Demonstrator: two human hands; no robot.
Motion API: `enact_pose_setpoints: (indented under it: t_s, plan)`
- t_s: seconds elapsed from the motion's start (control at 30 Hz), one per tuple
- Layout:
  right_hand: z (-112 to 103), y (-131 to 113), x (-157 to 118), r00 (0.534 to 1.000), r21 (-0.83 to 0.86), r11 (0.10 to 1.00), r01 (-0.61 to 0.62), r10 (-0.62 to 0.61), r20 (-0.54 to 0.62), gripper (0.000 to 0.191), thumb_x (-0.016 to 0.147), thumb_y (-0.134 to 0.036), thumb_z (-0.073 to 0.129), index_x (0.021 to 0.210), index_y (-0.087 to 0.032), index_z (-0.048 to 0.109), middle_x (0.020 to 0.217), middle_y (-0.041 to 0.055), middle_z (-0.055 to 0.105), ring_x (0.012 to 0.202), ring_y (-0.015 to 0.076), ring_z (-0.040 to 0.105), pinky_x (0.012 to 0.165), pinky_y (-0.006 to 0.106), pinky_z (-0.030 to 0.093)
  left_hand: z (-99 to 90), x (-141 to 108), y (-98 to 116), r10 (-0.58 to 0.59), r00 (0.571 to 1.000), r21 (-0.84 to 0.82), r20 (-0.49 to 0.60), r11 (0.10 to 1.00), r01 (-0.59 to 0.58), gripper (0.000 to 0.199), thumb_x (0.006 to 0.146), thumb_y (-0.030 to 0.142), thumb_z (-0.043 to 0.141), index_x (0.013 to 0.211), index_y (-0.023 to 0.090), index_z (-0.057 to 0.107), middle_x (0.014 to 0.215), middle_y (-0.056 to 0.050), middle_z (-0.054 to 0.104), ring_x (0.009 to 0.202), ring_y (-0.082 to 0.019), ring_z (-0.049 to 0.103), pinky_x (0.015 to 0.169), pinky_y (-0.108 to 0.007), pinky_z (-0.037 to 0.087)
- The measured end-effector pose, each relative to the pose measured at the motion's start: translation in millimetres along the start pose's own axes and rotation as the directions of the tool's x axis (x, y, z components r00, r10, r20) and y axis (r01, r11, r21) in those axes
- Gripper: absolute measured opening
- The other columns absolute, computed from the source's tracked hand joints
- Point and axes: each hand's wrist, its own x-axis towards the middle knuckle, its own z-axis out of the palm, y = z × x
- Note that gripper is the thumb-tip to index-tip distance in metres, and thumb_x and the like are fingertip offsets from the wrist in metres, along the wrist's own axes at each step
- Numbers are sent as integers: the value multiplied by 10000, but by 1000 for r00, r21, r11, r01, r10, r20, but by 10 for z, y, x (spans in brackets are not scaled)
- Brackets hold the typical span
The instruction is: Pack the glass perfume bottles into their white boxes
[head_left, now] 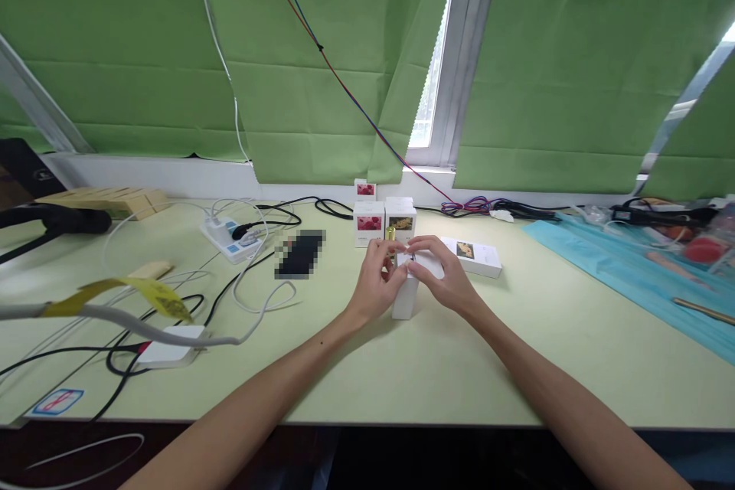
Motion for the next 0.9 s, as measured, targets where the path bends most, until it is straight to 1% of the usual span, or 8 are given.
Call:
enact_pose_setpoints:
  t_s: [0.13, 0.23, 0.33, 0.47, 0.57, 0.63, 0.73, 0.9]
  plan:
    - [-7, 17, 5, 1000, -13, 1000, -6, 6, -18, 211, 910, -432, 645, 1016, -249, 656, 1155, 95, 606, 1144, 261, 603, 1023, 453, 476, 5, 4, -7, -27, 1000, 16, 15, 1000, 26, 228, 929, 355, 552, 1117, 232, 593, 1134, -54, 489, 714, -106, 500, 614, -251, 446]
    - [-8, 40, 8, 997, -38, 999, -12, 9, -72, 211, 897, -427, 647, 1013, -251, 636, 1124, 89, 605, 1124, 263, 593, 997, 453, 479, 10, 10, -5, -36, 999, 24, 29, 999, 35, 227, 930, 341, 535, 1128, 236, 572, 1155, -53, 492, 714, -107, 493, 610, -247, 442]
    - [-9, 52, 9, 990, -90, 995, -33, 20, -142, 220, 886, -432, 636, 1008, -249, 626, 1091, 81, 613, 1063, 261, 592, 915, 434, 494, 9, 15, 8, -43, 998, 32, 42, 999, 42, 231, 924, 329, 523, 1136, 240, 552, 1166, -48, 513, 712, -110, 489, 602, -243, 432]
    - [-10, 52, 15, 973, -139, 989, -57, 24, -229, 255, 885, -466, 604, 1011, -245, 619, 1052, 75, 618, 914, 236, 586, 773, 387, 500, 6, 15, 45, -80, 994, 4, 68, 997, 80, 235, 910, 323, 521, 1129, 236, 535, 1174, -46, 560, 683, -108, 497, 583, -245, 409]
    - [-2, 57, 18, 960, -122, 991, -52, 16, -279, 260, 878, -469, 611, 1012, -246, 609, 1036, 75, 603, 885, 228, 575, 715, 360, 499, 8, 13, 69, -102, 991, -22, 85, 994, 104, 239, 906, 322, 514, 1129, 235, 525, 1190, -44, 577, 643, -97, 496, 566, -248, 391]
    - [5, 64, 17, 953, -87, 996, -29, 2, -303, 264, 872, -456, 627, 1027, -245, 601, 1039, 74, 589, 879, 219, 569, 717, 353, 506, 12, 11, 76, -107, 990, -32, 90, 993, 110, 242, 905, 319, 509, 1131, 234, 519, 1187, -43, 581, 637, -96, 499, 559, -248, 384]
    - [13, 63, 12, 952, -33, 999, 1, -11, -306, 279, 870, -454, 633, 1050, -248, 578, 1051, 71, 588, 873, 208, 568, 750, 356, 525, 16, 10, 79, -112, 989, -33, 93, 993, 116, 235, 905, 320, 503, 1123, 234, 517, 1187, -40, 580, 637, -96, 502, 551, -245, 379]
    - [6, 10, 7, 971, 12, 1000, 16, -12, -237, 302, 866, -421, 651, 1108, -263, 562, 1123, 75, 614, 902, 209, 585, 803, 375, 547, 18, 11, 81, -118, 989, -32, 94, 992, 121, 238, 901, 325, 508, 1123, 239, 517, 1172, -30, 586, 613, -87, 483, 544, -245, 380]
